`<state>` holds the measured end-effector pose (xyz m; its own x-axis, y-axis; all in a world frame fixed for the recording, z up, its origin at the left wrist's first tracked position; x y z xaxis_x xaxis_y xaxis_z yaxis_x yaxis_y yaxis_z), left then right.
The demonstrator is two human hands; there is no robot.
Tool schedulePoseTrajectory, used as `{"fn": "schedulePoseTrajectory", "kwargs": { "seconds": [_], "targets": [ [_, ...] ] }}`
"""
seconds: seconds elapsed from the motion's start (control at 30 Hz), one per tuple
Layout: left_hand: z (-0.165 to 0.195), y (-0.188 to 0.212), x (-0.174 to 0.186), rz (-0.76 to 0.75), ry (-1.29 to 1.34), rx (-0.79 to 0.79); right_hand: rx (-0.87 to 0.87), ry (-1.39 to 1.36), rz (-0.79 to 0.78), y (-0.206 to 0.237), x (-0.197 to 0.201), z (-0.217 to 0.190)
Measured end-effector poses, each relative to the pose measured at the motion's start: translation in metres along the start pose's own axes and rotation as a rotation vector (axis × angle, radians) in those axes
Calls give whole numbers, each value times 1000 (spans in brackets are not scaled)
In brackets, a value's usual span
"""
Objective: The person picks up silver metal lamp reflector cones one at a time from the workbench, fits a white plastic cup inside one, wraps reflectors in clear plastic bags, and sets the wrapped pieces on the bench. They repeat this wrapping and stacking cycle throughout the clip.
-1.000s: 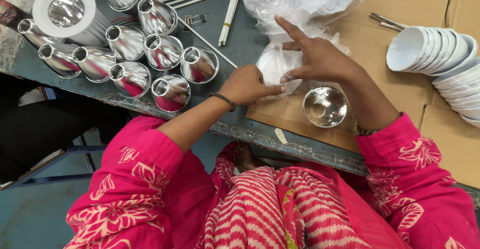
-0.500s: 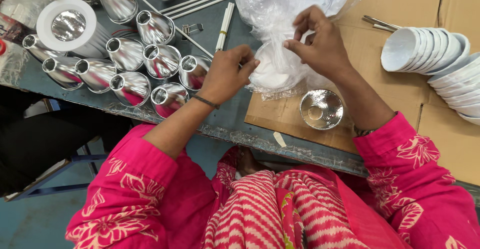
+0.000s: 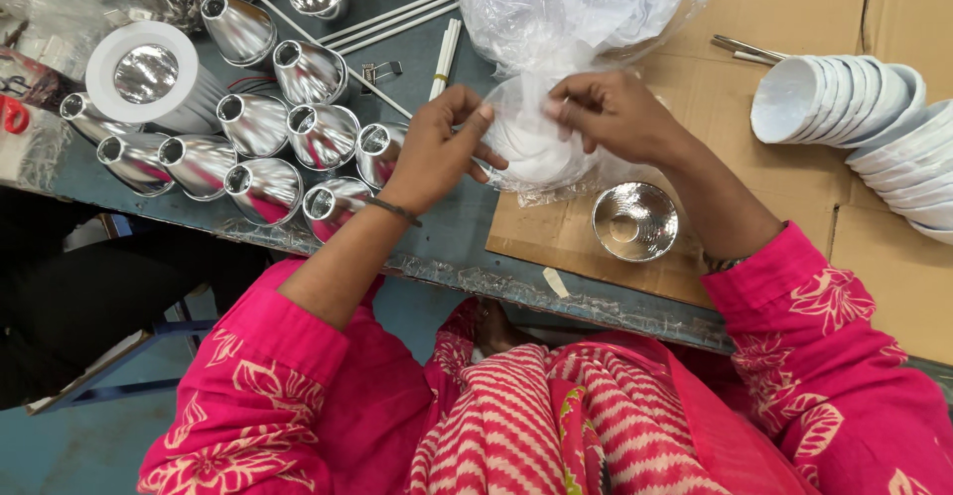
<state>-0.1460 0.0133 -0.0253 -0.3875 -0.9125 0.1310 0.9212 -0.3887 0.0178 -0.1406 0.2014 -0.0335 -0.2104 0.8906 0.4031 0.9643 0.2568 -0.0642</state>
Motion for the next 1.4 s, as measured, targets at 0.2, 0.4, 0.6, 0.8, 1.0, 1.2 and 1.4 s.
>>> {"fn": "schedulePoseTrajectory", "kwargs": {
  "seconds": [0.2, 0.4, 0.6, 0.8, 1.0, 1.2, 1.4],
  "targets": [
    [-16, -6, 13, 61, 317, 102, -38, 241, -159, 7, -19, 1],
    [-28, -14, 29, 233, 391, 109, 363, 379, -5, 6, -10, -24],
    [-42, -21, 30, 271, 394, 136, 411, 290, 167, 1, 5, -25],
    [-41, -22, 28, 268, 376, 141, 342, 259, 300, 0, 21, -31],
    [-40, -22, 28, 266, 366, 139, 348, 268, 276, -1, 20, -25],
    [-44, -24, 33, 289, 297, 136, 232, -59, 241, -10, 51, 5],
    [-25, -15, 15, 174, -210, 2, -26, -603, 312, -13, 74, 39]
  ]
}}
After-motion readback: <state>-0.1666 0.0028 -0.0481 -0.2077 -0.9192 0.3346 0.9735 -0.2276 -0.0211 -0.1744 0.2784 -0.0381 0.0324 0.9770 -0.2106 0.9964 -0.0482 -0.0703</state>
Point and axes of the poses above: each hand's wrist, its own y-axis away from the middle knuckle, its own x-axis out of the back of the hand, z = x × y, the point moved 9 cm from there along -y, towards the middle knuckle, and after that the axes turned 5 degrees about z, right-handed, at the moved point
